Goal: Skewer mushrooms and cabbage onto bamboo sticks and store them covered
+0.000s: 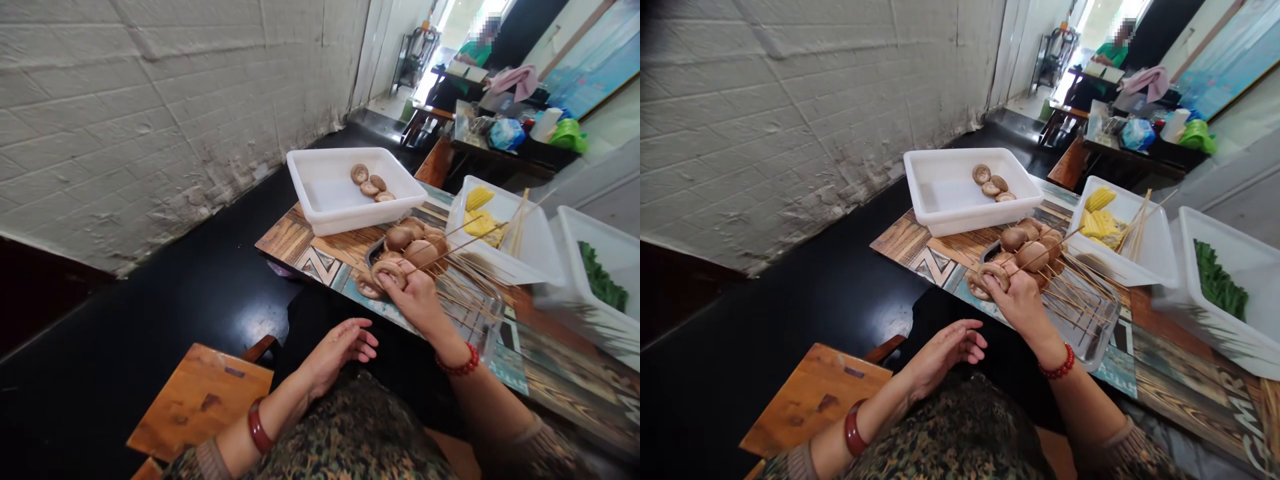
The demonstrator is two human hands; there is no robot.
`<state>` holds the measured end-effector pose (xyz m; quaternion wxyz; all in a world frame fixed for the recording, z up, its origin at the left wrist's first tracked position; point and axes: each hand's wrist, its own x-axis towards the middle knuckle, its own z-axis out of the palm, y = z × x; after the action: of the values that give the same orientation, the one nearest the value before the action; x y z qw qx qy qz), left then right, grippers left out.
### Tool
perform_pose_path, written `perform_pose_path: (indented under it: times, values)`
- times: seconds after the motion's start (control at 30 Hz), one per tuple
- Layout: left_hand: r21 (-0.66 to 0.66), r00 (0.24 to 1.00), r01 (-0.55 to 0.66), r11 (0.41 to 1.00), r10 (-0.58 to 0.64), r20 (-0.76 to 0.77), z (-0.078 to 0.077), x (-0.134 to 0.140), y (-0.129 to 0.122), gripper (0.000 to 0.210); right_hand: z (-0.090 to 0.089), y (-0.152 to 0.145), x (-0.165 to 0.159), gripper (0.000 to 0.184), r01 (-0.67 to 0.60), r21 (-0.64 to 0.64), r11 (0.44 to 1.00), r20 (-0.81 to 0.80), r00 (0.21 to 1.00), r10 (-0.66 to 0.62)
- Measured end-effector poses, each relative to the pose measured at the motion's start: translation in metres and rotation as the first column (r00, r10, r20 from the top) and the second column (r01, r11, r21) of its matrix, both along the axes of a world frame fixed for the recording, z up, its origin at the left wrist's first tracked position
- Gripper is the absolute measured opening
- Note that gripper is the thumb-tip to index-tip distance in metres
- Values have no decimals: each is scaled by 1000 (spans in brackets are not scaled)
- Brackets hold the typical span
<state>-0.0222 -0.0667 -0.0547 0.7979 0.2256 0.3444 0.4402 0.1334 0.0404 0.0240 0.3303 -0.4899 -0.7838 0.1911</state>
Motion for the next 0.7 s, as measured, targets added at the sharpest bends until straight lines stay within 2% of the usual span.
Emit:
perform_pose_path:
  times: [0.07, 0.17, 0.3, 0.47, 0.57, 0.7]
  values:
    - [-7, 1000, -8, 1000, 8, 2, 0, -1, 1, 48, 4, 0, 0, 24, -23, 8, 1000, 2, 1000, 23]
    - [-19, 1000, -18, 1000, 18, 5, -1, -2, 1, 48, 19, -1, 1, 22, -35, 63, 997, 14, 999, 35]
    - [-27, 1000, -29, 999, 29, -1, -1, -1, 1, 48, 32, 1, -3, 18, -71, 115, 991, 115, 992, 58]
    - [-29, 999, -42, 999, 42, 3, -1, -2, 1, 48, 18, 6, -13, 17, -137, 115, 984, 275, 956, 102]
    - [-37, 999, -48, 998, 48, -10, 1, -4, 0, 48, 12, 6, -13, 17, -136, 135, 982, 298, 950, 90]
    - [-13, 999, -50, 999, 50, -7, 4, -5, -1, 46, 12, 4, -14, 17, -148, 93, 985, 298, 948, 115]
